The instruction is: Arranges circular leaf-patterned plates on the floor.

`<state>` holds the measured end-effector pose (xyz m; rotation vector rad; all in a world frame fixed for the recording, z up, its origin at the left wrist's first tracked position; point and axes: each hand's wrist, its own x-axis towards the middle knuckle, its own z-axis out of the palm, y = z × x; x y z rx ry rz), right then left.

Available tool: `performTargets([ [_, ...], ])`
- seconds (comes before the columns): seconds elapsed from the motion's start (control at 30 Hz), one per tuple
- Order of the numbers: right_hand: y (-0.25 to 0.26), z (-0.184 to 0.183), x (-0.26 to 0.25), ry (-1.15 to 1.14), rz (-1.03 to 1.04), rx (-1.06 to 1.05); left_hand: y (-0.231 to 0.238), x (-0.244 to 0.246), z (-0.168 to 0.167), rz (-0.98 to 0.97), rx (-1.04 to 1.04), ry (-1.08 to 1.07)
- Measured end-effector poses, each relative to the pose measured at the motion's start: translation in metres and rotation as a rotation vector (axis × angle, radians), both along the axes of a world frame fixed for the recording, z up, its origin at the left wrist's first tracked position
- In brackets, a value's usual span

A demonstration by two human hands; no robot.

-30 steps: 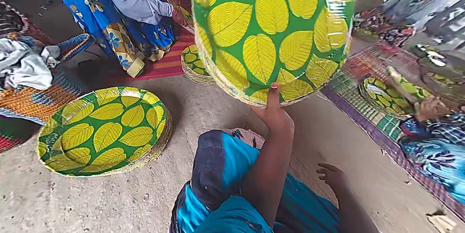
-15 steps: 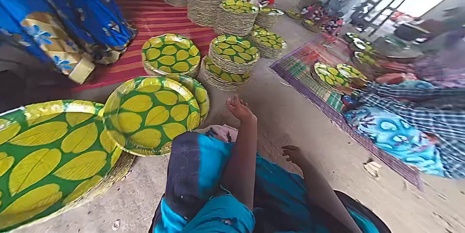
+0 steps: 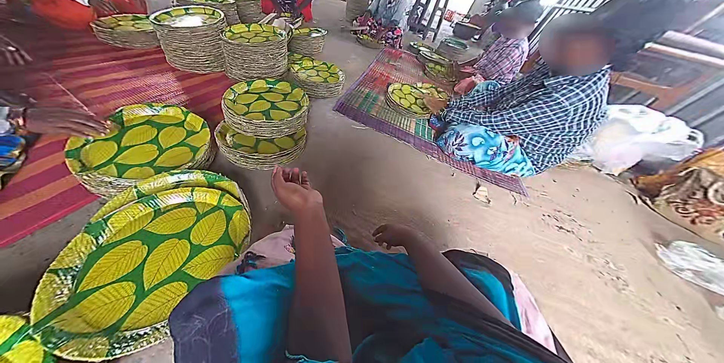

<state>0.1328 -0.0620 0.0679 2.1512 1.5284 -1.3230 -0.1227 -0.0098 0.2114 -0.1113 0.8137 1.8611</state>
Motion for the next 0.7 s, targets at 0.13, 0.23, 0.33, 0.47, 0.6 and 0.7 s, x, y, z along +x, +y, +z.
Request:
performTargets([
  [0.13, -0.001, 0.002, -0.007, 0.023, 0.034, -0.029, -0.006, -0.005, 0.011, 0.051, 0.081, 0.06],
  [0.23, 0.0, -0.003, -0.005, 0.0, 0.074, -0.032, -0.01, -0.015, 0.015, 0.168, 0.157, 0.196],
  [0.33, -0.001, -0.002, -0.005, -0.006, 0.11, -0.039, -0.013, -0.03, 0.018, 0.245, 0.184, 0.28],
  [0.47, -0.001, -0.003, -0.006, 0.019, 0.14, -0.031, -0.017, -0.046, 0.019, 0.31, 0.13, 0.315],
  [0.6, -0.003, -0.003, -0.011, -0.001, 0.151, -0.037, -0.024, -0.059, 0.026, 0.305, 0.111, 0.237],
  [0.7, -0.004, -0.001, -0.013, -0.03, 0.194, -0.052, -0.043, -0.06, 0.044, 0.281, 0.298, 0.197],
])
